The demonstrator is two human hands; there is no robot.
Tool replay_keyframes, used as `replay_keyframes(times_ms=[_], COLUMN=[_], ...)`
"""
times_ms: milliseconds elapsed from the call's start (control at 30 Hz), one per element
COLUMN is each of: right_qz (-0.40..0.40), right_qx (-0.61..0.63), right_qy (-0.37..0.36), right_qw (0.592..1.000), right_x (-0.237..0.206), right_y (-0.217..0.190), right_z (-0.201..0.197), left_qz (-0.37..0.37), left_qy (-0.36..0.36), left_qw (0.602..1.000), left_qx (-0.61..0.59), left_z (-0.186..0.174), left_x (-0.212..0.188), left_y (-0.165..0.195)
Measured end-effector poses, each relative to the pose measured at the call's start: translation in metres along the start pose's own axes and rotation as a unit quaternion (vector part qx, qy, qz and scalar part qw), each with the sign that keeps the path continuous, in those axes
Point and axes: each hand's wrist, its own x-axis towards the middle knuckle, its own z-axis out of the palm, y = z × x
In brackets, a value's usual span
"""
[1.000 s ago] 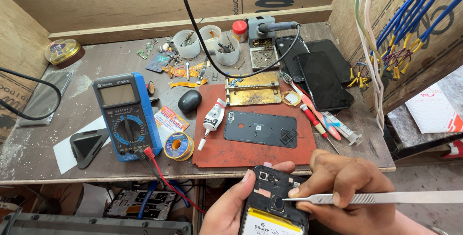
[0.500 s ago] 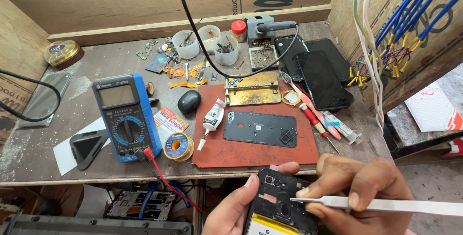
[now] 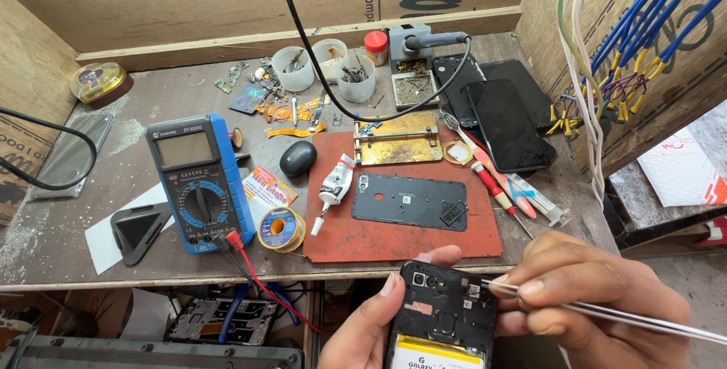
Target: The person holds a disassembled smartphone and uses a red-handled screwdriver to adjust components near the camera module. They then switch to tweezers to reposition a small internal part. The phone remains open throughout the clip.
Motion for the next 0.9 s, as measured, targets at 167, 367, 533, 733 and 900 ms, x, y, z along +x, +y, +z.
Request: replay_keyframes(times_ms=[167,367,533,733,900], right_qz=[0.034,0.102,0.008,-0.006,0.084], right_qx=[-0.037,0.098,-0.110,-0.144,-0.121], right_qy=[0.007,0.123,0.028,0.030,0.040], right_qw=[0.999,0.982,0.993,0.989,0.988], right_x=[-0.009,-0.020,-0.022,-0.022,-0.028], right_y=[-0.001,-0.002,0.003,0.011,0.007], right_z=[-0.002,0.021,0.019,0.024,0.028], left_qz=[0.006,0.057,0.073,0.076,0.083], left_qy=[-0.031,-0.074,-0.030,-0.017,-0.005], left_qw=[0.999,0.993,0.994,0.992,0.992], left_qx=[-0.032,-0.073,-0.076,-0.101,-0.092], left_z=[0.009,0.014,0.009,0.005,0.003], left_x=[0.000,0.004,0.011,0.011,0.013], left_y=[-0.004,-0.006,-0.006,-0.010,-0.011])
